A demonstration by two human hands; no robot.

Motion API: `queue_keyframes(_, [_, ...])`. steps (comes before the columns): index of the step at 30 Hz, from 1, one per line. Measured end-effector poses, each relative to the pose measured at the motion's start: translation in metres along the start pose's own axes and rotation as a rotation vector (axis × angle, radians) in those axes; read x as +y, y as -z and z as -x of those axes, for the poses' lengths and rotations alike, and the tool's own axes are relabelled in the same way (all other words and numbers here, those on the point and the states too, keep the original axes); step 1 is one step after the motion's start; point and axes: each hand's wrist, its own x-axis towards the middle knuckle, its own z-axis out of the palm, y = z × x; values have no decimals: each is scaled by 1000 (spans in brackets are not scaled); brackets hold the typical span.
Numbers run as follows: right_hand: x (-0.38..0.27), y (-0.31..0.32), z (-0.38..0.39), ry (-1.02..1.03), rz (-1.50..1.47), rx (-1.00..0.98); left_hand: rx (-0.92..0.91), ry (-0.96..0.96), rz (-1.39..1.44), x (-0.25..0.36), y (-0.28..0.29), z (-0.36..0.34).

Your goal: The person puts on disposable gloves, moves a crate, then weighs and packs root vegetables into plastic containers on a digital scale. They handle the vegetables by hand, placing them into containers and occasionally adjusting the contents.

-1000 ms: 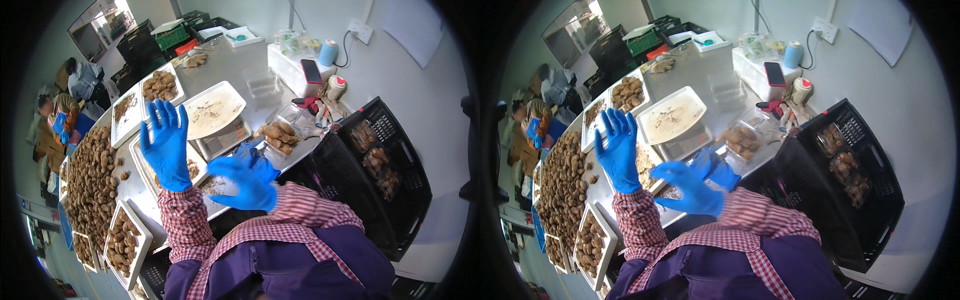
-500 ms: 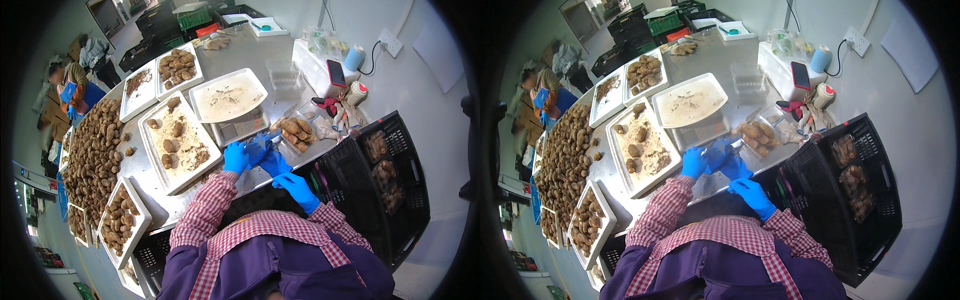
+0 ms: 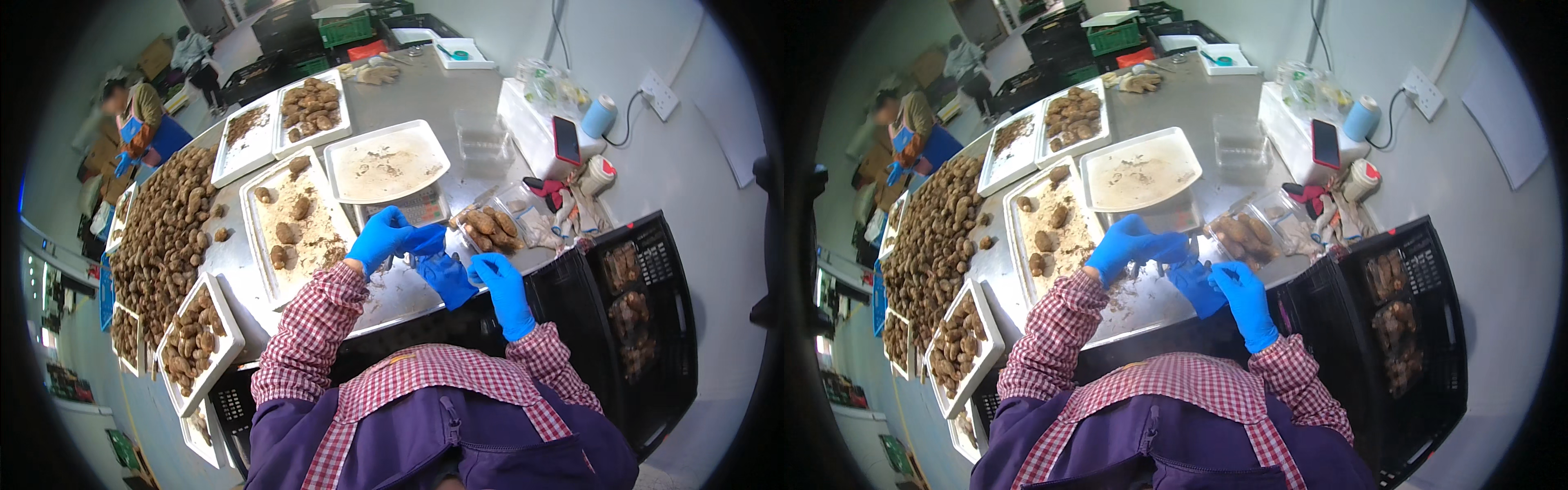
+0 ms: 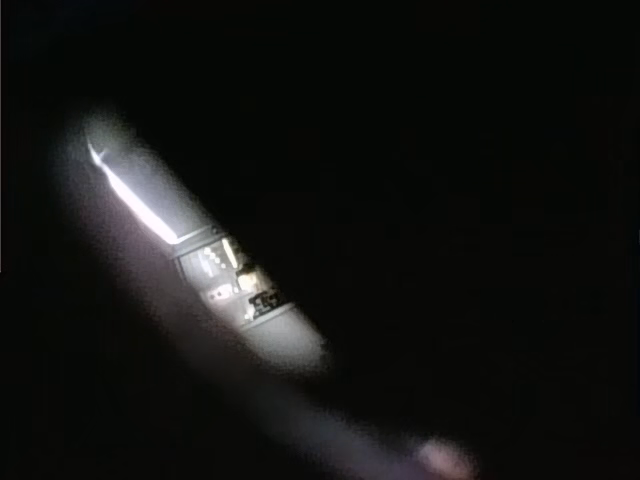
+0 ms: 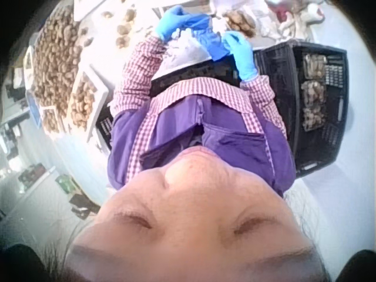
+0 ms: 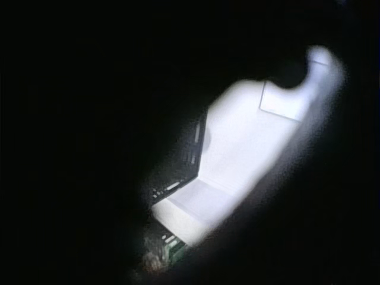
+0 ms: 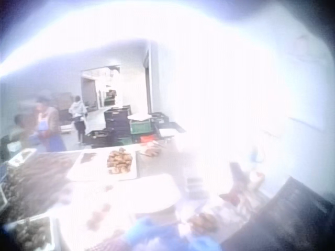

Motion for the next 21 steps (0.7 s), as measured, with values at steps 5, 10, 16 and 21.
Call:
queue_keyframes(5, [-61,-11,-38,271,238,-179,-30,13,-96,31,-5,22])
queue_keyframes(10, [-65,-38,-64,741,829,-415,-34,98,-75,34,-5,21])
queue_keyframes(16, [-62,-48,-111,176,523,-583,129,-101,286,11,7,25])
queue_keyframes(21, [-61,-51,-138,-109,139,-610,640,-267,275,27,0,49])
